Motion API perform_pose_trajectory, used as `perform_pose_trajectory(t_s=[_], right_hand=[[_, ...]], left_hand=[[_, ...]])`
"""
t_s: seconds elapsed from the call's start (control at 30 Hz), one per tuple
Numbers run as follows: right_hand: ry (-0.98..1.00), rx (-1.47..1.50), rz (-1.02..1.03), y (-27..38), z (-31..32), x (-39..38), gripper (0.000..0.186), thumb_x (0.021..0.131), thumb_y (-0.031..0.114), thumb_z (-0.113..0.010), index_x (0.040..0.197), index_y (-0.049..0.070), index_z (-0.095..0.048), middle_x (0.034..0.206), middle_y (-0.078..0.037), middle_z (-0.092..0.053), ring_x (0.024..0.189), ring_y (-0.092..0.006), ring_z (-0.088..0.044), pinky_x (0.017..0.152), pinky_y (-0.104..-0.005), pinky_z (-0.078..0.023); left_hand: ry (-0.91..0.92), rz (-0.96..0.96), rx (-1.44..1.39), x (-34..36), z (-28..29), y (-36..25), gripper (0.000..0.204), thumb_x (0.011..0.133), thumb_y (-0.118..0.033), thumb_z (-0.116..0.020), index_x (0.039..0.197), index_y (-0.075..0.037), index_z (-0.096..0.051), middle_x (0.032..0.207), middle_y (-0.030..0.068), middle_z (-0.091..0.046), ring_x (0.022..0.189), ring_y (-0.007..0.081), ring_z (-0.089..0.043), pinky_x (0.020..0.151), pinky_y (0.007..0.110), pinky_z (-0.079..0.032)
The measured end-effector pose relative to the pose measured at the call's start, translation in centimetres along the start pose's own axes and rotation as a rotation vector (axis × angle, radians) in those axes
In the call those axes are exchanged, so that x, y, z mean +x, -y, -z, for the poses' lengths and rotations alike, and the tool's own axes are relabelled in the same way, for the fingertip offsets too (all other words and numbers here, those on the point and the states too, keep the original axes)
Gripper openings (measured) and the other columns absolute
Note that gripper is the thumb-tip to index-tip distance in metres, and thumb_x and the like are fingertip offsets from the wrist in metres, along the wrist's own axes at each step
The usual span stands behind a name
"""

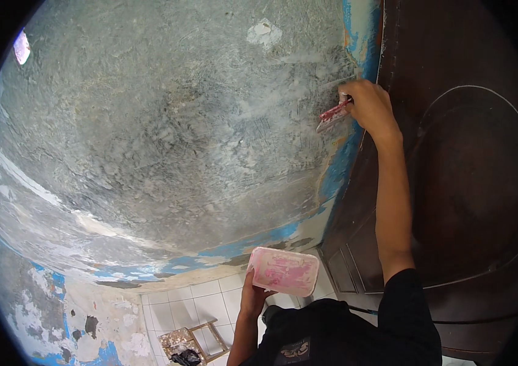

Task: The person applies wall filler to a wall using a scraper tool.

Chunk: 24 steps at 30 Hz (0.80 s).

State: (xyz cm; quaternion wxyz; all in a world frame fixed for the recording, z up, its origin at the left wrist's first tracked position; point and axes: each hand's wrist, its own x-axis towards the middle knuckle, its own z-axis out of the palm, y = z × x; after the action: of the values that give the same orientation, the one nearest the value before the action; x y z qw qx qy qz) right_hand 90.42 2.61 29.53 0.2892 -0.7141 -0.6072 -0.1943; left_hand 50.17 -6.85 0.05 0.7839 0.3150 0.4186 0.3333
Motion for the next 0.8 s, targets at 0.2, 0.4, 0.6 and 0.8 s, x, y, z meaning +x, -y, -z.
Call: perform_pose_trajectory(t_s=[0.2, 0.4, 0.6, 0.8], right_hand=[[-0.243, 0.017, 0.171, -0.5, 1.2, 3.3, 0.01, 0.074, 0.003, -0.075, 0.081, 0.005, -0.069, 0.08, -0.014, -0.07, 0.079, -0.0343, -0.07, 0.07, -0.0435, -0.052], [-0.285, 0.026, 0.226, 3.3, 7.8, 9.0, 0.012, 0.079, 0.003, -0.075, 0.091, 0.002, -0.072, 0.084, -0.013, -0.072, 0.08, -0.0278, -0.072, 0.073, -0.0386, -0.053], [-0.468, 0.014, 0.214, 6.6, 15.0, 10.6, 0.017, 0.076, 0.002, -0.076, 0.092, -0.001, -0.074, 0.083, -0.019, -0.072, 0.078, -0.0334, -0.072, 0.071, -0.0397, -0.054], [-0.374, 0.344, 0.319, 6.6, 15.5, 6.9, 0.02, 0.076, 0.003, -0.079, 0.091, -0.005, -0.071, 0.075, -0.02, -0.069, 0.066, -0.019, -0.064, 0.065, -0.0363, -0.049]], left_hand=[[0.017, 0.021, -0.004, 0.5, 1.1, 0.6, 0.063, 0.102, -0.056, -0.039, 0.152, -0.018, -0.038, 0.141, 0.0101, -0.055, 0.123, 0.0293, -0.059, 0.094, 0.053, -0.05], [0.045, 0.01, -0.01, 0.7, 0.6, 0.1, 0.064, 0.102, -0.056, -0.039, 0.151, -0.016, -0.039, 0.141, 0.0105, -0.056, 0.123, 0.0289, -0.059, 0.093, 0.051, -0.051], [0.041, 0.017, -0.01, 0.9, 0.0, 0.0, 0.064, 0.102, -0.056, -0.038, 0.152, -0.016, -0.039, 0.142, 0.0109, -0.055, 0.124, 0.0294, -0.059, 0.093, 0.051, -0.05], [0.028, 0.028, -0.012, 0.9, 0.3, 0.1, 0.065, 0.102, -0.057, -0.038, 0.152, -0.016, -0.038, 0.143, 0.0113, -0.055, 0.124, 0.0301, -0.059, 0.093, 0.052, -0.051]])
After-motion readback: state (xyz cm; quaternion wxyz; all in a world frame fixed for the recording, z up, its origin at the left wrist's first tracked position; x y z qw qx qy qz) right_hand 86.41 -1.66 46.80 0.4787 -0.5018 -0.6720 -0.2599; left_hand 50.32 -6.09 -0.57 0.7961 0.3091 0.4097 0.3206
